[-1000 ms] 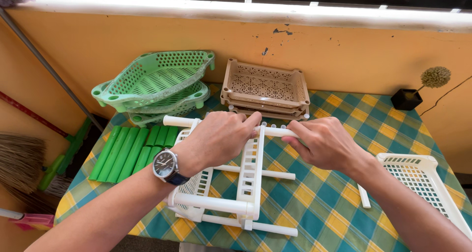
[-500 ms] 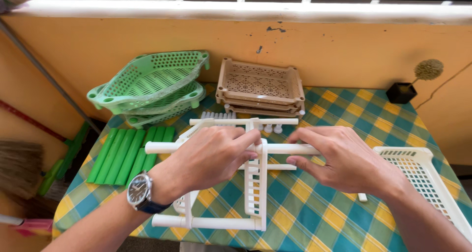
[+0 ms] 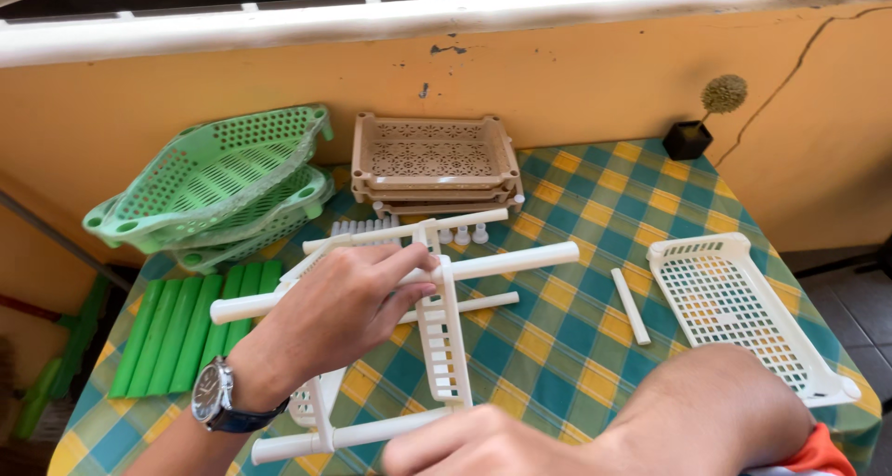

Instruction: The person takes apart a small white plastic multi-tier storage rack on a table, separating its baskets, tubes and connectors, then reassembles the frame by pressing the white tubes back into the basket panels and fitting the parts together by hand.

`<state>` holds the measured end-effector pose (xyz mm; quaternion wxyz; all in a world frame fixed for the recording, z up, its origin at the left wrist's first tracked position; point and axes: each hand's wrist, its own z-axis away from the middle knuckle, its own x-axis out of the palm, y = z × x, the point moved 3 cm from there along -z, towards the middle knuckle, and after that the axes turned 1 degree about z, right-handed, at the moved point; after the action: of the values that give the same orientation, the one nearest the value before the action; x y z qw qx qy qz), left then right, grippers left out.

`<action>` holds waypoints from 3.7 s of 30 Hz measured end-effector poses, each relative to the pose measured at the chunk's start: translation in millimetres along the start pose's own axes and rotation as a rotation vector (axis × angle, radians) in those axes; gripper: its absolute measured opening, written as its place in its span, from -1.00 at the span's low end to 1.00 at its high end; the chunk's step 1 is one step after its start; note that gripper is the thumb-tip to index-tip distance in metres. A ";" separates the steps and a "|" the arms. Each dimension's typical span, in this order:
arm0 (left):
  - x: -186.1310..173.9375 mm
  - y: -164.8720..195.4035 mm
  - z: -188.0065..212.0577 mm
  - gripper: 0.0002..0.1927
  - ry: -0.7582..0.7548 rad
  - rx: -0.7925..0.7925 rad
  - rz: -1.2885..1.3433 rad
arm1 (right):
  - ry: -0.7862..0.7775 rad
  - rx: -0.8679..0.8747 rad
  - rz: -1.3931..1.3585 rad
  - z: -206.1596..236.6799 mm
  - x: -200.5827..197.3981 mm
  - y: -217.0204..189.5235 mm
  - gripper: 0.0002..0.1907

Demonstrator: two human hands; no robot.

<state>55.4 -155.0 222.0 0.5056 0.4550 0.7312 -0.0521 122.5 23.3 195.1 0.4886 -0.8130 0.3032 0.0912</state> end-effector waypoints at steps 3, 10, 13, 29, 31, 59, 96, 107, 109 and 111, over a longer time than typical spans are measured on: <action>-3.2 -0.8 4.7 -0.82 -0.032 -0.048 0.010 | 0.012 -0.068 0.187 17.5 -10.8 -2.8 -0.88; -2.3 5.3 17.3 -0.82 0.033 0.013 0.100 | -0.006 -0.308 0.668 30.1 -22.6 -16.9 -0.89; -1.7 10.9 26.6 -0.80 0.048 -0.003 0.118 | -0.006 -0.213 0.576 33.7 -52.9 -33.2 -0.78; 62.1 30.5 91.9 -0.76 0.114 -0.027 0.038 | 0.214 0.801 0.366 110.3 -54.6 62.5 -0.70; 75.2 26.3 99.3 -0.77 0.113 -0.087 0.116 | 0.190 0.864 0.304 116.9 -44.5 70.1 -0.71; 112.0 16.8 121.5 -0.87 0.047 -0.194 0.122 | 0.096 0.408 0.645 120.9 -11.2 97.8 -0.80; 103.7 9.1 118.1 -0.84 -0.039 -0.229 0.221 | -0.004 0.480 0.683 112.9 -20.2 83.2 -0.74; 104.3 9.2 120.5 -0.85 -0.063 -0.274 0.230 | -0.233 0.846 0.184 124.3 -26.7 101.7 -0.72; 104.5 9.3 120.5 -0.85 -0.073 -0.277 0.233 | -0.226 0.834 0.266 125.2 -25.3 102.6 -0.74; 105.2 8.7 119.9 -0.84 -0.075 -0.275 0.237 | -0.243 0.849 0.286 126.1 -24.1 104.2 -0.74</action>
<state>136.7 -149.8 84.7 0.5924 0.4622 0.6535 0.0913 61.2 104.9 65.0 0.7928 -0.4745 0.3633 0.1198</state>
